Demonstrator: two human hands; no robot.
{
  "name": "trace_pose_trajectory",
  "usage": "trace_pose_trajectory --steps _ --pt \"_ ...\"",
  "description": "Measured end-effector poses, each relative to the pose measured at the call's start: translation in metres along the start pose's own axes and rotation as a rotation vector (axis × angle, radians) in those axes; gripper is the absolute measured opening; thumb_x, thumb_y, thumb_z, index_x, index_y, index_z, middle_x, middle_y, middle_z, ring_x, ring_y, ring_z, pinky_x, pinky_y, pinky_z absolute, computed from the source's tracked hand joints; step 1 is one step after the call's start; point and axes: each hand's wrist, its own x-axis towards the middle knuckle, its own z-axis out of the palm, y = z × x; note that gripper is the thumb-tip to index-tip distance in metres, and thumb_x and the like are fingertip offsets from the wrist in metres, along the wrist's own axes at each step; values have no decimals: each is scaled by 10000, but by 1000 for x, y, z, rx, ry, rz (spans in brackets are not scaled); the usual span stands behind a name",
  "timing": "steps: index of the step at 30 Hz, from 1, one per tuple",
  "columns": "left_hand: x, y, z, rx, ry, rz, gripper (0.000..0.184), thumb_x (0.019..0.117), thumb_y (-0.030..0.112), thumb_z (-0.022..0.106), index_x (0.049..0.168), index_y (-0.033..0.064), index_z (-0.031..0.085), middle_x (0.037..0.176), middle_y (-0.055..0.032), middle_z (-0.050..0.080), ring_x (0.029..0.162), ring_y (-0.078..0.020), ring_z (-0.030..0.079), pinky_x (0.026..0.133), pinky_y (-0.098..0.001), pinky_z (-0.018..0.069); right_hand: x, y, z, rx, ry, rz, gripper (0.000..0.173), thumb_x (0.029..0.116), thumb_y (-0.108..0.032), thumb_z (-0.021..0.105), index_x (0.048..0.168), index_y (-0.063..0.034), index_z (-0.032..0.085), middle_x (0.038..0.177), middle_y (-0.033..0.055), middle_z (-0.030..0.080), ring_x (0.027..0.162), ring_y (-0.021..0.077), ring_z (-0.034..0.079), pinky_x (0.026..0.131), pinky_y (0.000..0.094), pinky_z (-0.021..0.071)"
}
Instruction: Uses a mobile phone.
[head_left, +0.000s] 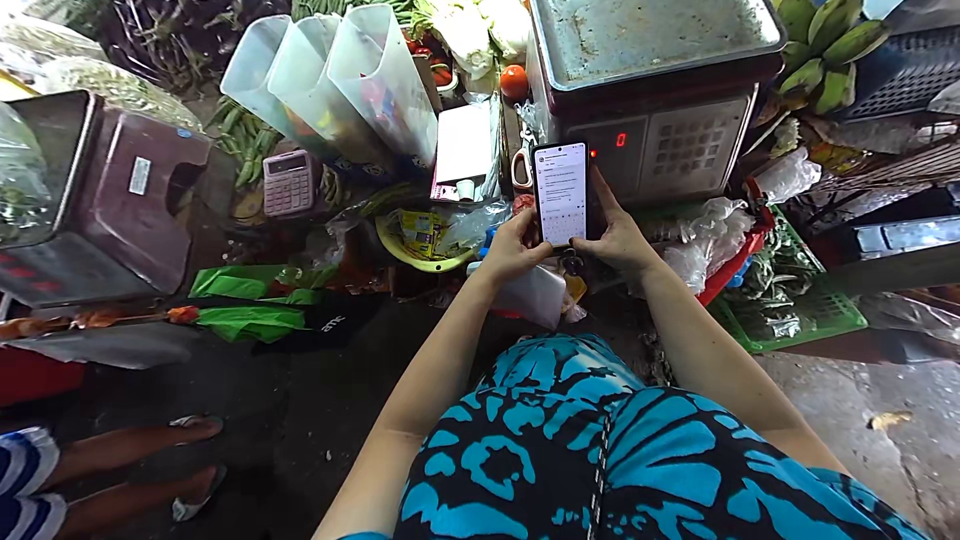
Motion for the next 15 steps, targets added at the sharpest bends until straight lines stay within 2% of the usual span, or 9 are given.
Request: trace_pose_trajectory --steps 3,6,8,13,15 --pt "0 1 0 -2 1 -5 435 860 117 682 1271 0 604 885 -60 670 707 -96 611 670 -288 531 -2 6 4 -17 10 -29 1165 747 -86 801 1662 -215 92 1400 89 613 1197 112 651 1012 333 559" --pt "-1 2 0 7 11 -8 413 883 115 660 1278 5 614 922 -74 684 733 -107 625 694 -305 540 -6 6 4 -95 17 -11 1118 794 -102 768 1663 -285 89 1378 92 629 1163 135 669 969 376 571" --pt "-2 2 1 14 22 -3 376 893 109 645 1251 -1 622 892 -67 668 716 -102 610 679 -299 529 -7 4 4 -138 23 -1 1089 817 -115 747 1660 -314 87 1352 90 646 1129 148 685 935 399 583" --pt "-2 3 0 15 29 -1 361 907 109 645 1250 -3 627 891 -67 668 732 -100 615 699 -298 532 -5 7 5 -153 54 -35 1014 843 -132 715 1661 -235 126 1336 95 657 1146 128 673 972 360 562" --pt "-2 2 0 13 26 -4 356 909 116 646 1246 3 626 893 -65 667 733 -100 616 703 -298 535 -4 8 8 -154 82 -29 1005 848 -173 733 1659 -235 144 1274 93 690 1104 127 694 956 368 574"
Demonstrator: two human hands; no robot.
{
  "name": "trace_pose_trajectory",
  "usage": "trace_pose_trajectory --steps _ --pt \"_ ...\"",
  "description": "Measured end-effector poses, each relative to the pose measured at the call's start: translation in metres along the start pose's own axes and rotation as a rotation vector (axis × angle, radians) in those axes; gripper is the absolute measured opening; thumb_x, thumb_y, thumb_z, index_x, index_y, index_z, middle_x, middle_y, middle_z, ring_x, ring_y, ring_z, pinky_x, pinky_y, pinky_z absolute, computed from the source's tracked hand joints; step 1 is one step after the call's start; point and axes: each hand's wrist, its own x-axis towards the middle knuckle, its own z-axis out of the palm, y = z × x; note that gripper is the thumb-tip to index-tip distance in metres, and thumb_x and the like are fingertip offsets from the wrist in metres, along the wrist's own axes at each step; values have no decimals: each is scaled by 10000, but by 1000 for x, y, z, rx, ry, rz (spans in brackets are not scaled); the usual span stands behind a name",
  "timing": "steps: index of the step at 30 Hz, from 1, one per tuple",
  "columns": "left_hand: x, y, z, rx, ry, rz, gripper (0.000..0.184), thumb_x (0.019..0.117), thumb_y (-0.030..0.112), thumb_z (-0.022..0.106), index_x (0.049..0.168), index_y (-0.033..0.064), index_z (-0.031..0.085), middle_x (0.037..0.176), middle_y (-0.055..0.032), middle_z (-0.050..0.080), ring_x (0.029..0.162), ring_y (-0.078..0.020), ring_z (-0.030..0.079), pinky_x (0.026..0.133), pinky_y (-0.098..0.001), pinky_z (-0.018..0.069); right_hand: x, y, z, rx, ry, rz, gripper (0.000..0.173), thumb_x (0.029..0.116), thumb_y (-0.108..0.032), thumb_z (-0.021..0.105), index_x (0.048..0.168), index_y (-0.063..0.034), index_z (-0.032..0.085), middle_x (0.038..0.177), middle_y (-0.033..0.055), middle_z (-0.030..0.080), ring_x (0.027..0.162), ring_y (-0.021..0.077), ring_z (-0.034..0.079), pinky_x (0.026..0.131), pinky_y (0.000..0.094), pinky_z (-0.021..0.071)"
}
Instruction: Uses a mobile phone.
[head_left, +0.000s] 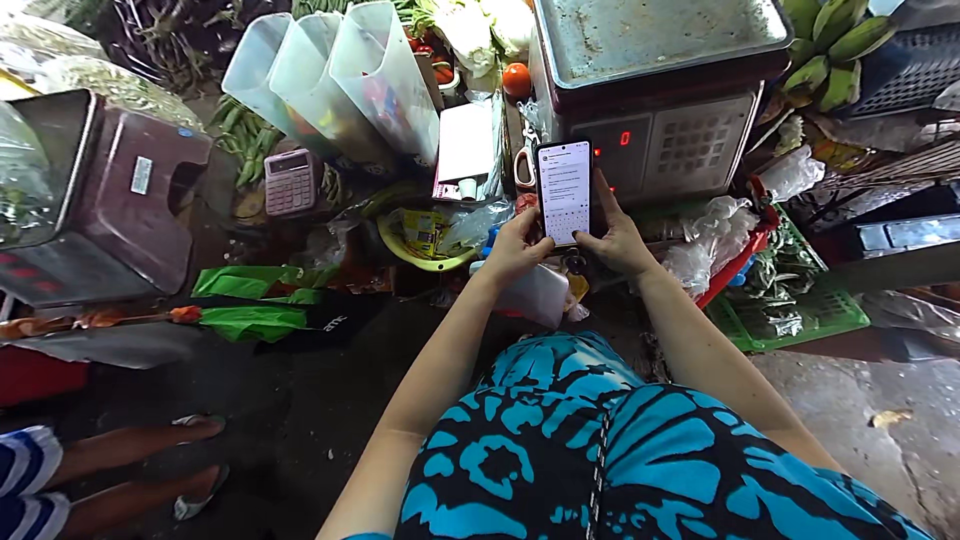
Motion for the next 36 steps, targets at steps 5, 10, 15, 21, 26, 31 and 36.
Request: trace_pose_trajectory --steps 5,10,15,21,26,31,36 --pt "0 2 1 -26 5 -5 350 913 99 644 1249 3 627 901 -67 677 727 -100 627 694 -292 545 -4 -5 6 -8 41 16 1006 891 -203 777 1658 -303 134 1238 97 705 1039 164 721 895 415 599" --pt "1 1 1 -21 -1 -18 341 920 98 633 1246 1 628 910 -75 682 747 -104 637 712 -299 550 -4 -5 6 -38 55 -1 982 899 -214 765 1658 -279 146 1220 103 709 1023 162 723 886 409 598" --pt "1 0 1 -9 2 -4 332 931 103 621 1246 -3 628 905 -77 679 750 -108 641 718 -304 553 -1 -1 7 -66 74 4 955 911 -282 757 1656 -289 159 1208 102 714 1022 178 725 881 440 596" --pt "1 1 1 -3 2 -15 288 970 118 598 1230 -2 635 932 -89 696 787 -114 665 762 -320 568 -1 1 12 -119 128 11 932 918 -361 758 1651 -310 185 1165 111 727 994 230 728 847 508 585" --pt "1 4 0 13 1 -34 267 999 118 584 1226 -11 637 962 -109 706 835 -131 683 806 -343 575 -3 0 4 -41 22 -18 1059 846 -241 800 1659 -267 123 1254 109 693 1081 177 708 926 438 587" --pt "2 -1 1 -2 2 5 325 928 109 632 1234 -3 632 893 -72 683 731 -101 636 701 -299 550 -3 2 2 -21 0 -17 1103 813 -168 809 1659 -274 110 1325 105 659 1140 175 686 957 438 580" --pt "1 0 1 -25 -4 10 337 896 98 656 1216 -3 628 833 -46 649 674 -80 591 649 -266 519 -5 -6 -3 22 -28 24 969 884 -76 676 1660 -286 135 1309 100 668 1090 164 699 901 403 588"
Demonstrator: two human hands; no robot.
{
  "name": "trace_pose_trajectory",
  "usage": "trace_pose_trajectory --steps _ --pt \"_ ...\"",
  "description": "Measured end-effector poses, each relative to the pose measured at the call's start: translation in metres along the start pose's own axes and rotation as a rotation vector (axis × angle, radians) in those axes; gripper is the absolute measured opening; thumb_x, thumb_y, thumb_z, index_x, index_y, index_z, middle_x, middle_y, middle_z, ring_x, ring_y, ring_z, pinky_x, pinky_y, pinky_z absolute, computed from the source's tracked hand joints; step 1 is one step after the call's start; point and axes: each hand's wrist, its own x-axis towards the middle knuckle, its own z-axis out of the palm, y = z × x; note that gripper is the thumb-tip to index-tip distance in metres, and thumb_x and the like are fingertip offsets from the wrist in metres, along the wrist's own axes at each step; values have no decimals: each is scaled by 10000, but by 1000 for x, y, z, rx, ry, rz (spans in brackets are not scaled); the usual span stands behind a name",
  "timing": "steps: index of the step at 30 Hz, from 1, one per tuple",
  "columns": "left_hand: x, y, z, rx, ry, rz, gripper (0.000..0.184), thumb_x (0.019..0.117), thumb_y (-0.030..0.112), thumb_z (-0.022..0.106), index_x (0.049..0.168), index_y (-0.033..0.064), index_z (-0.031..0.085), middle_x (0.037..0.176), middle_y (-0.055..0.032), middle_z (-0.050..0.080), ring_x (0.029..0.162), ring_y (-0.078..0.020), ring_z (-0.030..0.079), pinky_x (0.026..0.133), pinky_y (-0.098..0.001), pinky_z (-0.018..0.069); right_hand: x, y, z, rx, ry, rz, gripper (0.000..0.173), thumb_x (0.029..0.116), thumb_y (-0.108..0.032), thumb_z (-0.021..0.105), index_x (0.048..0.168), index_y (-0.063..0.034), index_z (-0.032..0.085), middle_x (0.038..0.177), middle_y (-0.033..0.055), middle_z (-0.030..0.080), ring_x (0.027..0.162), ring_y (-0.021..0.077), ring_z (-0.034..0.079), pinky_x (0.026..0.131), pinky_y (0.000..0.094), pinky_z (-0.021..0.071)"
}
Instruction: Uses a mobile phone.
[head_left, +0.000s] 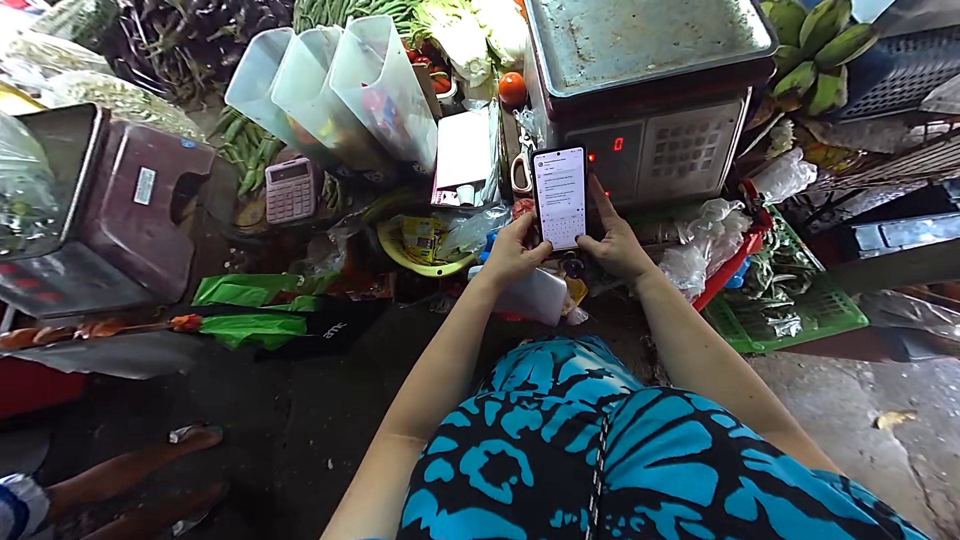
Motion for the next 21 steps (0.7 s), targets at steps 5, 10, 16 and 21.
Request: trace_pose_trajectory --steps 5,10,16,21 --pt "0 0 1 3 10 6 329 901 104 671 1209 -3 631 846 -53 658 686 -84 601 660 -272 527 1 2 0 0 -3 6 926 917 -79 635 1660 -308 131 1318 98 667 1093 172 700 899 413 588" --pt "1 1 3 29 38 -14 270 959 150 652 1187 7 647 849 -62 668 699 -100 625 682 -298 550 1 3 0 18 -3 -1 929 918 -71 643 1660 -294 130 1304 89 676 1085 146 703 904 379 591" --pt "1 0 5 18 47 2 300 949 171 673 1201 10 651 855 -56 685 697 -85 635 684 -284 556 1 1 1 32 -1 20 924 930 -94 664 1659 -303 135 1325 73 669 1108 132 695 934 372 584" --pt "1 1 3 46 26 -18 383 897 178 702 1231 2 640 877 -71 688 723 -113 636 698 -321 551 0 0 0 -18 4 11 926 911 -83 639 1660 -299 140 1300 122 667 1069 184 700 872 415 586"
